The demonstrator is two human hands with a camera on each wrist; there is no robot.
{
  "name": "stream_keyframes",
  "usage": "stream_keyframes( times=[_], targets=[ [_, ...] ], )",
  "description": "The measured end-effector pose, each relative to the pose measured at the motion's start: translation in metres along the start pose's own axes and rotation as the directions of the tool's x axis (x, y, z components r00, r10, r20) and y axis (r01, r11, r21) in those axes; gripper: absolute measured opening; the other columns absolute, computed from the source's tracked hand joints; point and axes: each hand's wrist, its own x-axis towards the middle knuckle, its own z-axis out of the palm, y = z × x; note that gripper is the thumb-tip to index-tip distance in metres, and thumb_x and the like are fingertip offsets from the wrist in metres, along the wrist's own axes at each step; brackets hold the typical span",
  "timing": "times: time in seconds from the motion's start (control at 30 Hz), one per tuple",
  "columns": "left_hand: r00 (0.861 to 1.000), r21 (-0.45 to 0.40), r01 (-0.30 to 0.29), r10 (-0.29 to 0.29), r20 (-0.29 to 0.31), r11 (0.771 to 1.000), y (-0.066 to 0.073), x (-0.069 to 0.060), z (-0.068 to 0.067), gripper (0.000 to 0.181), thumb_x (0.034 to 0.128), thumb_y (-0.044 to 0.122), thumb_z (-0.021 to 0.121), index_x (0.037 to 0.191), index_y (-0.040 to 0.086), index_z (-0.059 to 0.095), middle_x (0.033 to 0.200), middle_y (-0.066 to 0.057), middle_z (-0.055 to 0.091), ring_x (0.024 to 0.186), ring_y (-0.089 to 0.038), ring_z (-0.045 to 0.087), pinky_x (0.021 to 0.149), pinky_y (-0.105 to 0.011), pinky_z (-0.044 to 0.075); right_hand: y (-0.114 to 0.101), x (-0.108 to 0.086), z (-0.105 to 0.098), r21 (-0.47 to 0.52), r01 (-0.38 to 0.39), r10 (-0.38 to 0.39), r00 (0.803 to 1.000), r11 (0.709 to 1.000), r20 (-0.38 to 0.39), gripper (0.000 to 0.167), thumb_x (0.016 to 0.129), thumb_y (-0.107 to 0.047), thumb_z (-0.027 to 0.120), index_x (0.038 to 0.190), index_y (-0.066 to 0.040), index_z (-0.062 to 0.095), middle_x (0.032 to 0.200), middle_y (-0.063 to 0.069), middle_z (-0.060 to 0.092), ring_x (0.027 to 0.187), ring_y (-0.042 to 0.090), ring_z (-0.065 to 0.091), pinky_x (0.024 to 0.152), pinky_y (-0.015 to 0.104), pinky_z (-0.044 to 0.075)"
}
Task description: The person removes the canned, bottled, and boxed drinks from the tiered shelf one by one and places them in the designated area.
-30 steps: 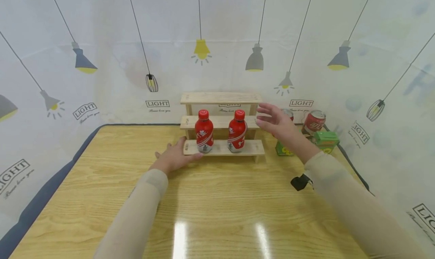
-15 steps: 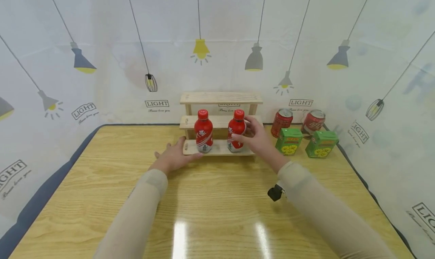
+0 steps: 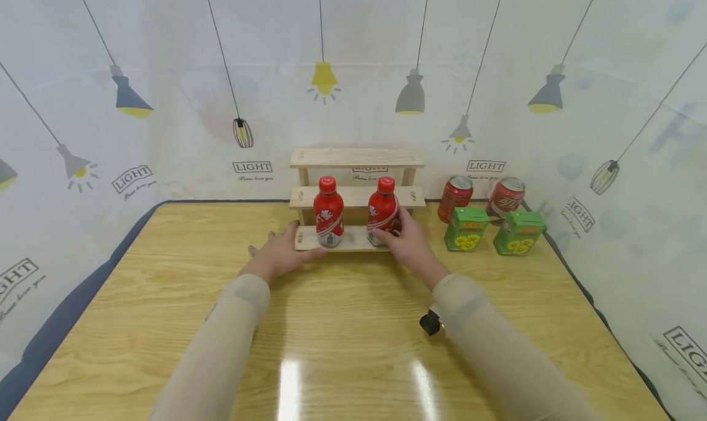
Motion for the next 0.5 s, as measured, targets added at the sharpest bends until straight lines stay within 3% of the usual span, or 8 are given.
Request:
stream_keyframes(
  times=[0.3,0.5],
  targets=[
    [1.0,-0.001,0.01,-0.01,-0.002,1.0,0.002,-0.002,-0.006,0.137,0.0725,0.106,0.045,0.173,0.022,0.005,0.179,-0.016,0.02,0.163,-0.058,0.006,0.115,-0.091,-0.009,-0.004,0.0,0.009,0.029,-0.043,0.044,0.998,0.999,-0.05,0.066,0.102,-0.025,0.074,0.16,-0.018,0.041,0.158,0.012,0.055,0.149,0.033,0.051,0.127,0.053,0.042],
    [1.0,-0.007,0.005,-0.005,0.004,1.0,0.003,-0.004,-0.005,0.135,0.0734,0.104,0.047,0.173,0.022,0.006,0.178,-0.016,0.021,0.163,-0.058,0.005,0.115,-0.091,-0.008,-0.001,-0.011,0.015,0.086,-0.044,0.054,0.992,0.995,-0.113,0.07,0.102,-0.024,0.074,0.163,-0.02,0.04,0.162,0.011,0.052,0.152,0.034,0.049,0.127,0.051,0.042]
  ],
)
